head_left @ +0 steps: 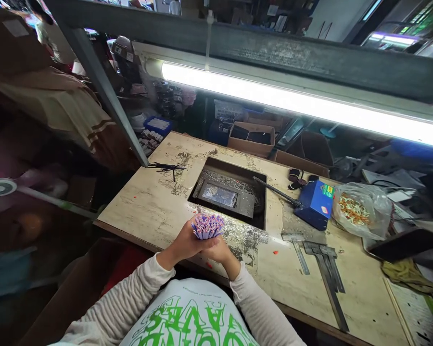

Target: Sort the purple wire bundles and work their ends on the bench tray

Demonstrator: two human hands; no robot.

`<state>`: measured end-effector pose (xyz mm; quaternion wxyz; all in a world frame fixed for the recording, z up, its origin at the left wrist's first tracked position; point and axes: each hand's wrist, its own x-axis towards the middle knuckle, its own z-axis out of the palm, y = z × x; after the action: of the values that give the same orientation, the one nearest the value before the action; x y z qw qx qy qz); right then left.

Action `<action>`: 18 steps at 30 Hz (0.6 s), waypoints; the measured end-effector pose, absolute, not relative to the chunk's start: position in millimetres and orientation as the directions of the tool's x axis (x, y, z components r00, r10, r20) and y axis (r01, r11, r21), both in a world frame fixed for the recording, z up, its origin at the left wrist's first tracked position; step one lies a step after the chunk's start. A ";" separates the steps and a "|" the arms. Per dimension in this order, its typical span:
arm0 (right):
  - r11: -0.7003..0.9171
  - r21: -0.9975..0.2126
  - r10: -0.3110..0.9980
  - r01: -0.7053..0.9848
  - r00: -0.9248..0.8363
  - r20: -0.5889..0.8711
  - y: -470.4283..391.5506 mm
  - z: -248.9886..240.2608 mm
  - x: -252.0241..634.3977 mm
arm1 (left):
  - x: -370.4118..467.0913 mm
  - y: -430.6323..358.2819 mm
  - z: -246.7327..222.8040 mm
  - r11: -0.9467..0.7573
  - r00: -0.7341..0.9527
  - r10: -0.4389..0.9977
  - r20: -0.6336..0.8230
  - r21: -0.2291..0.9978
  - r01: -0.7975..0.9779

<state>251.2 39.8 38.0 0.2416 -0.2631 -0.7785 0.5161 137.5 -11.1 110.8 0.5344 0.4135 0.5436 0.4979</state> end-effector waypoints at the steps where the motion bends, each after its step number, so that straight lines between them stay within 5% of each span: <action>1: 0.335 -0.927 0.663 0.171 -0.742 0.103 39.3 37.3 251.6 | 138.6 -11.2 111.2 0.164 -0.087 0.981 -0.171 0.983 -0.084; 12: 0.060 -0.992 0.707 0.114 -0.707 -0.038 33.2 49.0 252.8 | 141.7 -10.8 101.2 0.113 -0.235 0.967 -0.099 0.992 0.049; 18: -0.376 -0.925 0.425 0.059 -0.876 -0.229 27.0 44.8 254.6 | 145.6 -4.9 108.6 0.169 -0.348 0.932 -0.099 0.970 0.177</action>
<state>254.6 27.0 44.8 0.1142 -0.2211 -0.5469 0.7993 145.6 -4.9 108.6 0.3864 0.4204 0.6596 0.4887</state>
